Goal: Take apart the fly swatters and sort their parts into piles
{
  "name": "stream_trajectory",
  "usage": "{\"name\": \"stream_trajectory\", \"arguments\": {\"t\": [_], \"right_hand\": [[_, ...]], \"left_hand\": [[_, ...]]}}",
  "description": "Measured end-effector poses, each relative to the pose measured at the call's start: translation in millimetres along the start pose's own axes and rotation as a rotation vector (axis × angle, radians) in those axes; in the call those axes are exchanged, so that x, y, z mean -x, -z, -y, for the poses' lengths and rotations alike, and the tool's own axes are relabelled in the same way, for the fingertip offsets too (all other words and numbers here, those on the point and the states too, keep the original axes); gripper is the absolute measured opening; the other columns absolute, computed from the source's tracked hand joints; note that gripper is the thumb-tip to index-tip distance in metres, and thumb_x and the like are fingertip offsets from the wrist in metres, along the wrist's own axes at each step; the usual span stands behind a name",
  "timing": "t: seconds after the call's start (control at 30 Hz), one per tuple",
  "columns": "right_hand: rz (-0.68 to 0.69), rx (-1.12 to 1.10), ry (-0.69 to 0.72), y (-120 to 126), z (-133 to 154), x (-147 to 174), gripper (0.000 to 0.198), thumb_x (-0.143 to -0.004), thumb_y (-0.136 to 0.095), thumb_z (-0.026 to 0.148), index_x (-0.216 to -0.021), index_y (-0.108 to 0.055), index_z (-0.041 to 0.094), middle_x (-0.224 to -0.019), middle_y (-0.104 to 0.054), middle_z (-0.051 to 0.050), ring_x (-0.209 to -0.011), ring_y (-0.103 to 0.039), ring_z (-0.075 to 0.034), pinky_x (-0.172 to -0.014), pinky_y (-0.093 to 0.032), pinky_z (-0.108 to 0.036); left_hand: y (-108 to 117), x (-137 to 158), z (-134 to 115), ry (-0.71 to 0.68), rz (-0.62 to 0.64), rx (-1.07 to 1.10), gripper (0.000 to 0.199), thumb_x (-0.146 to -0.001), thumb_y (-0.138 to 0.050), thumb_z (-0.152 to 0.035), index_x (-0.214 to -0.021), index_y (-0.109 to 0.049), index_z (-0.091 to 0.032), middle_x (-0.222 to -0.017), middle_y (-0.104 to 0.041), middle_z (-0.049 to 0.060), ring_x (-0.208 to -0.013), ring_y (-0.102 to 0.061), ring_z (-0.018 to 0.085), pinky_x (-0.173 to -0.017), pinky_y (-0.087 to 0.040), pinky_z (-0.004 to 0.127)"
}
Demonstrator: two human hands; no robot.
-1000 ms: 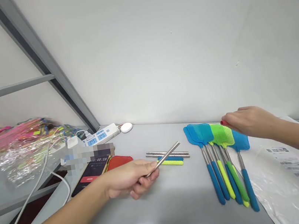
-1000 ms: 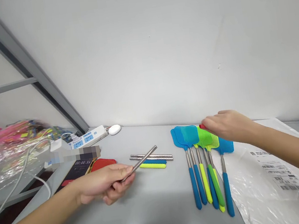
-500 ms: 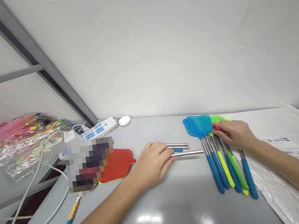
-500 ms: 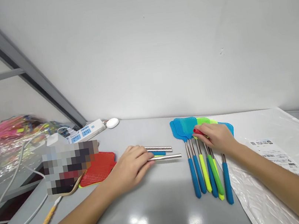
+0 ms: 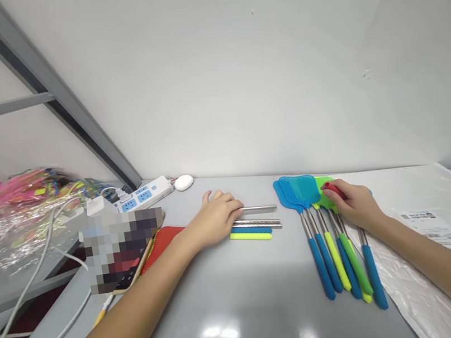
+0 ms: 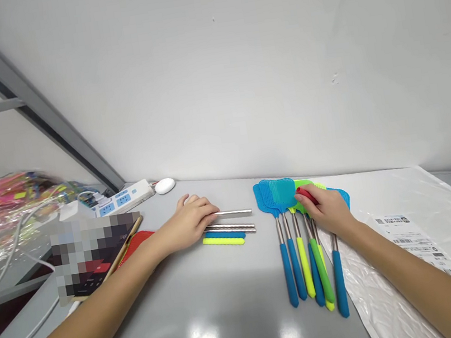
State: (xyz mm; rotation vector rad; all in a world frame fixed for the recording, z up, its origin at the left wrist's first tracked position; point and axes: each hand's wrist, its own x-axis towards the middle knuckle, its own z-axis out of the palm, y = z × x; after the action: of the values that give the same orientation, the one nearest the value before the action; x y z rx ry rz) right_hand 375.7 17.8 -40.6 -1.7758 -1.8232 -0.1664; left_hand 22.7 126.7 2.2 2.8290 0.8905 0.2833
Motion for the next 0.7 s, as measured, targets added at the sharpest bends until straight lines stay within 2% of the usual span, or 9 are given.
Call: {"name": "stream_trajectory", "arguments": {"t": [0.17, 0.4, 0.57, 0.7], "right_hand": [[0.006, -0.013, 0.004, -1, -1, 0, 0.031, -0.094, -0.042, 0.047, -0.094, -0.062, 0.023, -0.063, -0.064, 0.001, -0.055, -0.06, -0.016, -0.053, -0.04, -0.026], [0.002, -0.034, 0.006, -2, -1, -1, 0.029, -0.094, -0.045, 0.046, -0.094, -0.062, 0.024, -0.064, -0.064, 0.001, -0.055, -0.059, -0.016, -0.054, -0.04, -0.026], [0.005, -0.028, 0.018, -1, 1, -1, 0.026, -0.094, -0.045, 0.044, -0.093, -0.062, 0.024, -0.065, -0.064, 0.001, -0.054, -0.058, -0.015, -0.053, -0.04, -0.026], [0.013, -0.036, 0.001, -1, 2, -1, 0.025, -0.093, -0.047, 0.044, -0.089, -0.06, 0.023, -0.06, -0.062, 0.003, -0.051, -0.055, -0.014, -0.052, -0.04, -0.025]], "left_hand": [[-6, -11, 2, -0.003, 0.03, 0.019, 0.03, -0.098, -0.036, -0.03, -0.101, -0.066, -0.028, -0.09, -0.059, 0.003, -0.096, -0.051, 0.022, -0.103, -0.023, 0.06], [-9, -5, -7, -0.007, 0.015, -0.041, 0.03, -0.099, -0.034, -0.029, -0.107, -0.063, -0.028, -0.098, -0.058, 0.004, -0.096, -0.05, 0.022, -0.102, -0.028, 0.053], [-13, 3, -24, -0.014, -0.017, -0.064, 0.028, -0.099, -0.037, -0.035, -0.115, -0.059, -0.026, -0.114, -0.055, 0.007, -0.103, -0.049, 0.024, -0.103, -0.029, 0.05], [-14, 7, -41, -0.053, 0.002, -0.051, 0.036, -0.097, -0.04, -0.045, -0.124, -0.053, -0.026, -0.125, -0.051, 0.009, -0.109, -0.048, 0.026, -0.101, -0.033, 0.048]]}}
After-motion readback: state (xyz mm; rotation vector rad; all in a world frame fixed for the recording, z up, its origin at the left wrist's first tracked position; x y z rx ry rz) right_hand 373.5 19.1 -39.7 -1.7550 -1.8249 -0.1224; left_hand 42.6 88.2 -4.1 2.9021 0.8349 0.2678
